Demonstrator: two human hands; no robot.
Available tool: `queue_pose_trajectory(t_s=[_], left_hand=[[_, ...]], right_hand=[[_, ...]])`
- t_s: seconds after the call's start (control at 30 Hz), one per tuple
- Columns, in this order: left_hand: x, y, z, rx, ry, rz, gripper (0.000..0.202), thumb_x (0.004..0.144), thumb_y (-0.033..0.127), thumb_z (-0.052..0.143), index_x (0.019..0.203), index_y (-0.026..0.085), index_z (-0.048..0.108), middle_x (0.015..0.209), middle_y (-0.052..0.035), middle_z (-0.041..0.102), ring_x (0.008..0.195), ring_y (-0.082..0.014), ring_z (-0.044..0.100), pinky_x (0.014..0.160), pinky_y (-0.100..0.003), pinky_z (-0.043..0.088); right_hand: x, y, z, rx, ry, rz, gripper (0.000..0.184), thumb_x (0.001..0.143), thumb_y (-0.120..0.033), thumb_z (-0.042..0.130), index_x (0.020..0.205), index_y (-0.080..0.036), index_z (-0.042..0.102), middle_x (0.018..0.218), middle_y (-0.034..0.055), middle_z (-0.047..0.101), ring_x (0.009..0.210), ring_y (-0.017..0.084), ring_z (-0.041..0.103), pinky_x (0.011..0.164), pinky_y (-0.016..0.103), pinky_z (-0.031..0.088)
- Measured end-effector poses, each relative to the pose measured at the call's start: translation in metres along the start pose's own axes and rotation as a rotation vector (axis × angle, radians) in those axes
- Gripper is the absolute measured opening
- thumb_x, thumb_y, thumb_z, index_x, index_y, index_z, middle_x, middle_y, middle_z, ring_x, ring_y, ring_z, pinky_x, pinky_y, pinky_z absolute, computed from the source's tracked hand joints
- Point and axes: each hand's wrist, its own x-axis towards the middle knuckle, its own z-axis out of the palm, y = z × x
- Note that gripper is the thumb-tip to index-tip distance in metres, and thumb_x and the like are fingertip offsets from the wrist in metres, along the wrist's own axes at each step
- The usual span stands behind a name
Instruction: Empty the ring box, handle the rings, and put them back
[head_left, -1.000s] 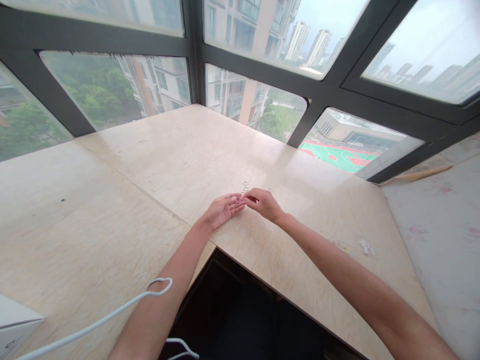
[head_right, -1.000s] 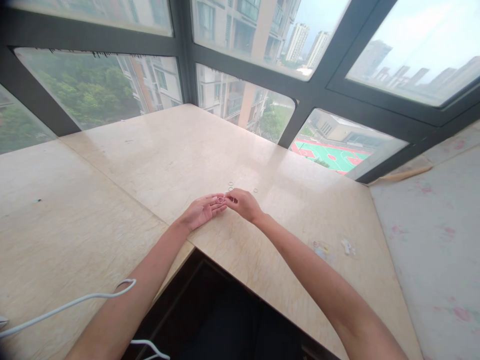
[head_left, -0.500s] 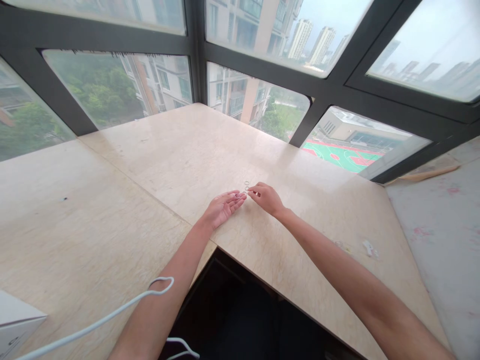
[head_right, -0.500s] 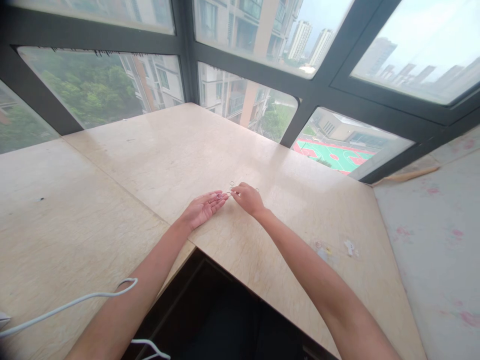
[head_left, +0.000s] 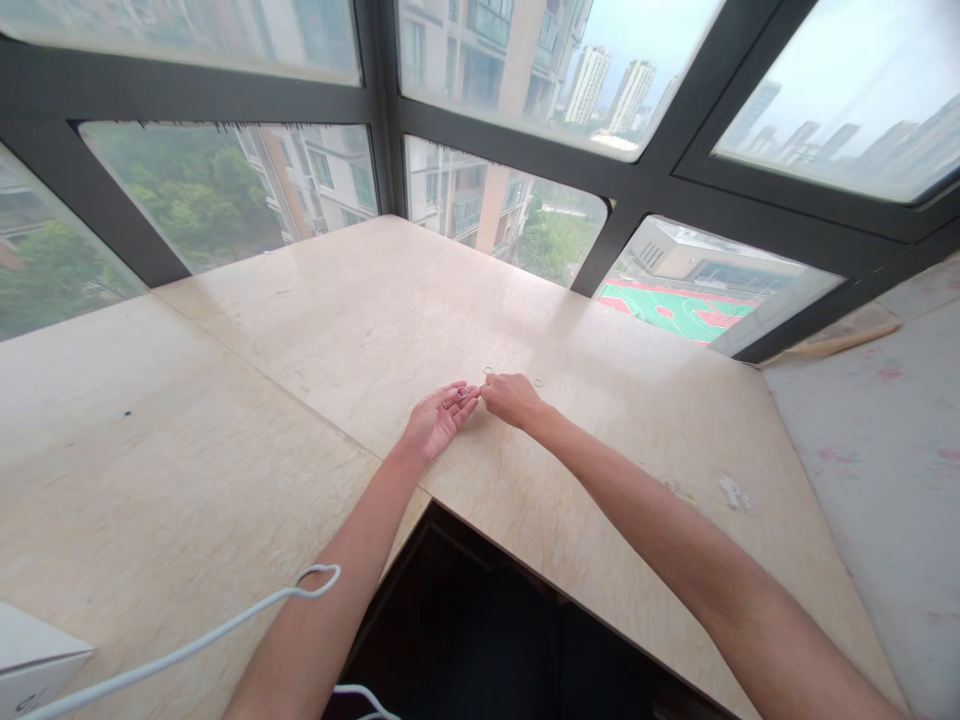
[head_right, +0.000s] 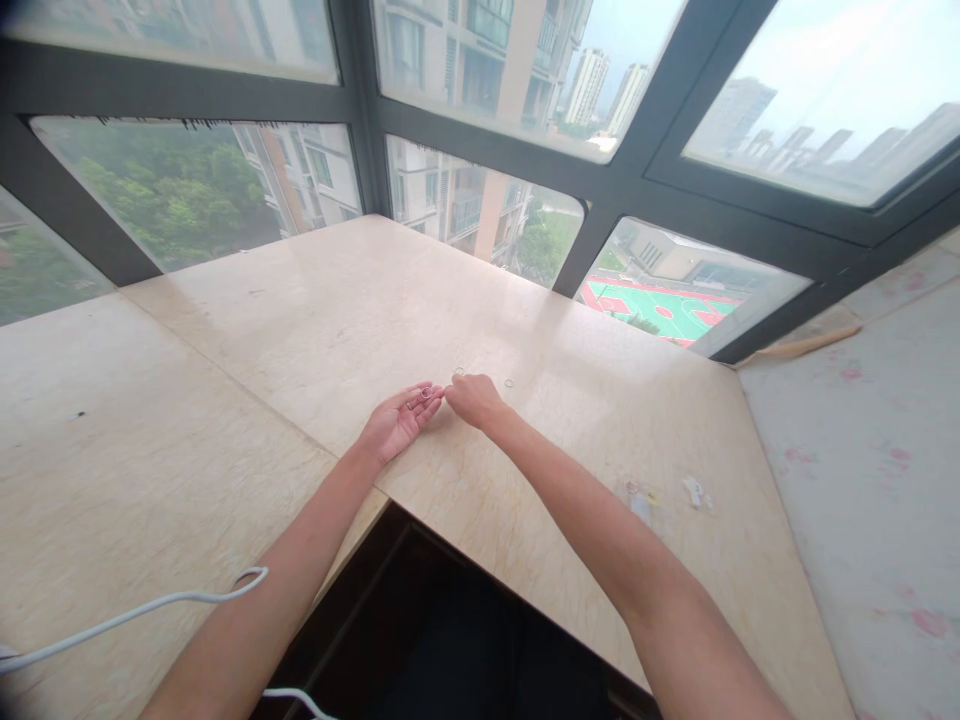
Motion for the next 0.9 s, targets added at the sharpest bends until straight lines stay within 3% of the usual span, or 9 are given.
queue_pose_trajectory(t_s=[0.17, 0.33, 0.43, 0.67, 0.9], left_hand=[[0.0, 0.001, -0.003, 0.056, -0.029, -0.053, 0.013, 0.083, 0.004, 0.056, 0.093, 0.003, 0.064, 0.1, -0.0208, 0.067, 0.101, -0.0263, 0.066, 0.093, -0.034, 0.054], [-0.01, 0.0, 0.002, 0.244, -0.19, -0.215, 0.017, 0.085, 0.01, 0.059, 0.097, 0.0, 0.065, 0.106, -0.0243, 0.064, 0.106, -0.0292, 0.064, 0.095, -0.035, 0.053], [-0.019, -0.006, 0.011, 0.295, -0.249, -0.322, 0.018, 0.084, 0.01, 0.061, 0.097, -0.001, 0.065, 0.107, -0.0241, 0.064, 0.107, -0.0295, 0.063, 0.099, -0.036, 0.05], [-0.036, -0.037, 0.028, 0.33, -0.413, -0.499, 0.018, 0.087, 0.009, 0.058, 0.102, 0.001, 0.066, 0.102, -0.0168, 0.066, 0.094, -0.0173, 0.065, 0.095, -0.029, 0.051], [-0.056, -0.075, 0.056, 0.389, -0.449, -0.526, 0.016, 0.084, 0.007, 0.061, 0.099, 0.003, 0.068, 0.099, -0.0141, 0.067, 0.096, -0.018, 0.065, 0.098, -0.032, 0.049]], right_hand=[[-0.022, 0.002, -0.004, 0.115, 0.085, 0.094, 0.021, 0.09, -0.023, 0.048, 0.09, -0.016, 0.068, 0.095, 0.0093, 0.066, 0.083, 0.018, 0.06, 0.067, 0.026, 0.04], [-0.069, 0.002, 0.017, 0.589, 0.418, 0.152, 0.007, 0.081, -0.016, 0.058, 0.077, -0.016, 0.064, 0.077, 0.0022, 0.063, 0.07, 0.012, 0.055, 0.067, 0.023, 0.04], [-0.097, -0.005, 0.027, 0.718, 0.547, 0.119, 0.007, 0.081, -0.016, 0.059, 0.076, -0.017, 0.063, 0.074, 0.001, 0.061, 0.065, 0.011, 0.052, 0.064, 0.023, 0.04], [-0.149, -0.016, 0.035, 0.688, 0.636, 0.107, 0.009, 0.086, -0.016, 0.056, 0.083, -0.018, 0.064, 0.077, 0.0022, 0.059, 0.065, 0.011, 0.052, 0.063, 0.024, 0.041], [-0.199, -0.003, 0.046, 0.584, 0.668, 0.138, 0.016, 0.092, -0.02, 0.051, 0.092, -0.018, 0.068, 0.082, 0.0049, 0.061, 0.07, 0.013, 0.055, 0.064, 0.025, 0.044]])
